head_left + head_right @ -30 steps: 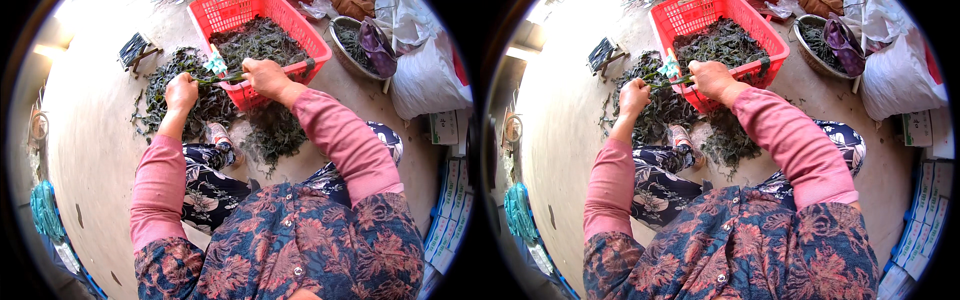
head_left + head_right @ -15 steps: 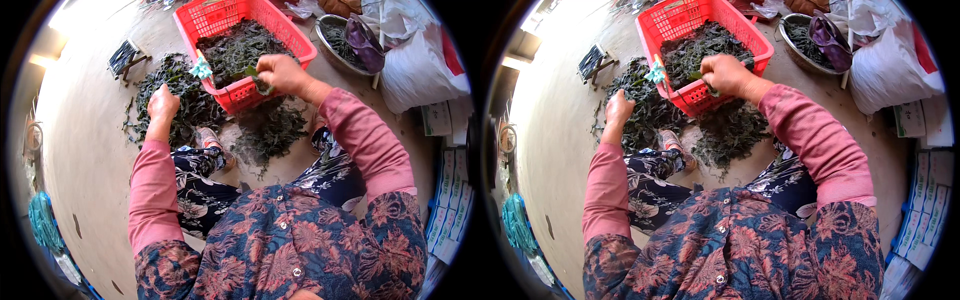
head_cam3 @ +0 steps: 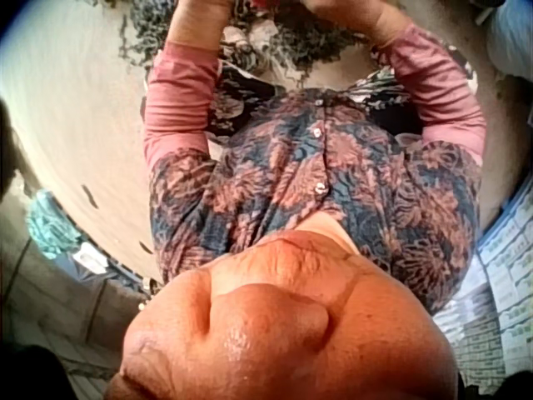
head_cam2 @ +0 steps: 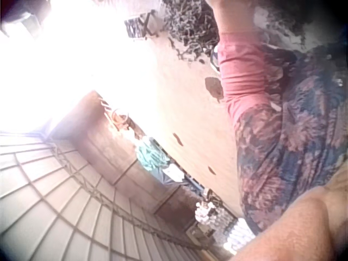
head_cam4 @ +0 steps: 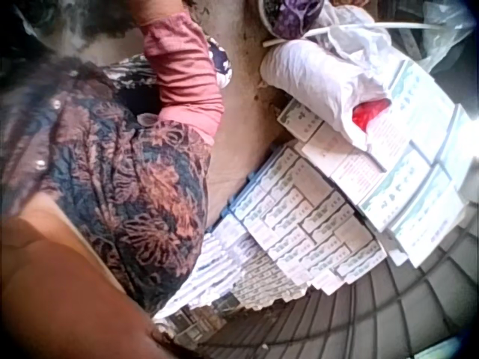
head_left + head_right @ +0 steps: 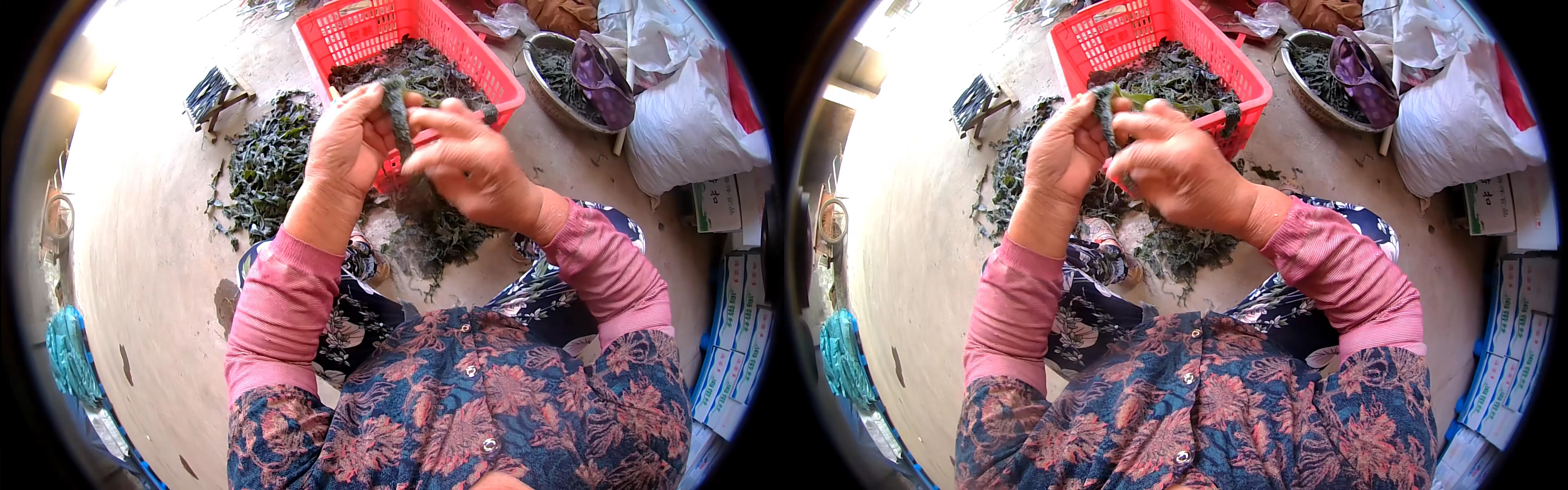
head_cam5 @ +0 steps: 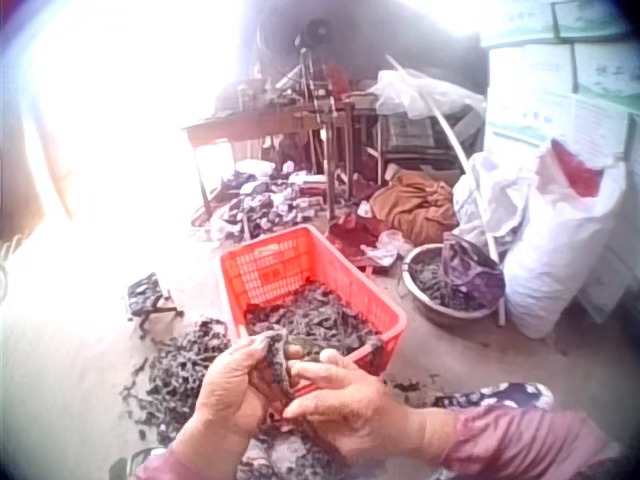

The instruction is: The person picks up strips of seaweed from a red crate, knots or folds them by hand, and places them back into the crate.

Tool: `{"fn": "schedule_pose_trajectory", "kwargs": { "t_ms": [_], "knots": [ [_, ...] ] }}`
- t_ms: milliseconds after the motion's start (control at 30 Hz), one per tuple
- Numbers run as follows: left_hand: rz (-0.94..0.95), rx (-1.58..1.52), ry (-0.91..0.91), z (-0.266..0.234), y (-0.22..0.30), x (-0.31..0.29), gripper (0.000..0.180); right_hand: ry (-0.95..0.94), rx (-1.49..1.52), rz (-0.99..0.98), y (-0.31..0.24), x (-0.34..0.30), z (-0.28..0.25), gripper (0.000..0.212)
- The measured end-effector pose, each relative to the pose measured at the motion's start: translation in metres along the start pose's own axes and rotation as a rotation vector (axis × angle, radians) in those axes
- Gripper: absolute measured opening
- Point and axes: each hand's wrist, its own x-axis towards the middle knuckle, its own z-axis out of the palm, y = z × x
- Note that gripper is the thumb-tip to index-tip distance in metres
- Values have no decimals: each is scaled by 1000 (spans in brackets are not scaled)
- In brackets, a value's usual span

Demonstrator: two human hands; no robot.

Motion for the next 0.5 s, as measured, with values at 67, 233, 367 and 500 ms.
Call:
{"fn": "schedule_pose_trajectory", "kwargs": {
  "t_ms": [67, 233, 367, 500],
  "knots": [
    [81, 14, -77, 0, 5, 0, 20, 195, 167, 229, 7, -4, 0, 18],
    [143, 1, -22, 22, 4, -10, 19, 4, 748, 685, 12, -1, 5, 47],
    [148, -30, 28, 24, 17, -11, 22, -121, 798, 742, 8, 0, 6, 26],
    [181, -36, 153, 8, 32, -5, 16, -14, 708, 656, 18, -1, -10, 13]
  ]
}}
